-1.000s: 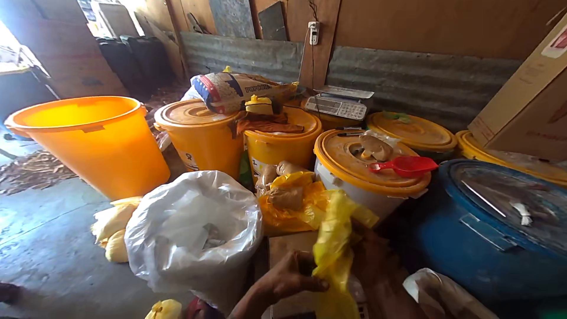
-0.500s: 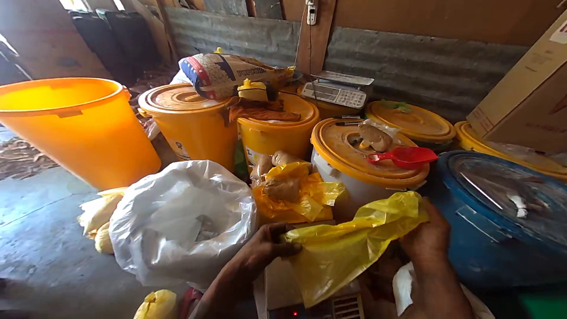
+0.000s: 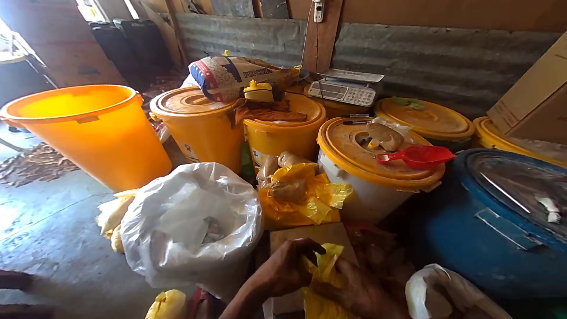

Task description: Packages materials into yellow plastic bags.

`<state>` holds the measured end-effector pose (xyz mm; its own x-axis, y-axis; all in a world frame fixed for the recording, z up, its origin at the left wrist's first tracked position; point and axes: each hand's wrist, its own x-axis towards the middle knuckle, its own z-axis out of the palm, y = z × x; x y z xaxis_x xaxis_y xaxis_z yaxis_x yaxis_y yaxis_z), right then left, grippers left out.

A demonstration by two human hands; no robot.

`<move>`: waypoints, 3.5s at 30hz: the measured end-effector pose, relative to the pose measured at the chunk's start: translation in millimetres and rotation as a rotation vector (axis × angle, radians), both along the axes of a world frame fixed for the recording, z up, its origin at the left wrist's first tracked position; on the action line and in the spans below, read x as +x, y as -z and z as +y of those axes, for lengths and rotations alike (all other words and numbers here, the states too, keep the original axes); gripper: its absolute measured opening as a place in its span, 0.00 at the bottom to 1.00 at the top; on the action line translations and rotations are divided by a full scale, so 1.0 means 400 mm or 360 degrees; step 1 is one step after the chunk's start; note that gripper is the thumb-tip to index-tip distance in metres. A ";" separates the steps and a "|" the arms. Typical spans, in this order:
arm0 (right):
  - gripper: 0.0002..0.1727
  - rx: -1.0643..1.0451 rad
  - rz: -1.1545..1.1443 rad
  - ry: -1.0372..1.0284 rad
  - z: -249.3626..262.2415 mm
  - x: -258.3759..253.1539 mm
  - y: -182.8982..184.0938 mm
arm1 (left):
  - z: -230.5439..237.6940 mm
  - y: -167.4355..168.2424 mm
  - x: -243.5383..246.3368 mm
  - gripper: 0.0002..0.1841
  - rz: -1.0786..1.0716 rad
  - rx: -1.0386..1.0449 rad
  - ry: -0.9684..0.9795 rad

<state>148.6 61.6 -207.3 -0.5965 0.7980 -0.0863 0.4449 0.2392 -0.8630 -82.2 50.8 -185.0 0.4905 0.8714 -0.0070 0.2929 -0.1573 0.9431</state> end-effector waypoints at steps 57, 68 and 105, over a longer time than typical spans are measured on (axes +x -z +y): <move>0.28 -0.0365 0.0953 0.0448 0.016 0.035 -0.021 | -0.002 -0.003 0.013 0.07 -0.0296 -0.0186 -0.0221; 0.34 0.0028 0.0821 0.0386 0.013 0.036 -0.023 | 0.012 0.027 0.027 0.07 -0.0252 -0.0030 -0.0227; 0.10 -0.1259 0.2068 0.0746 0.050 0.047 -0.032 | 0.009 -0.044 0.020 0.10 -0.1541 -0.0848 -0.1018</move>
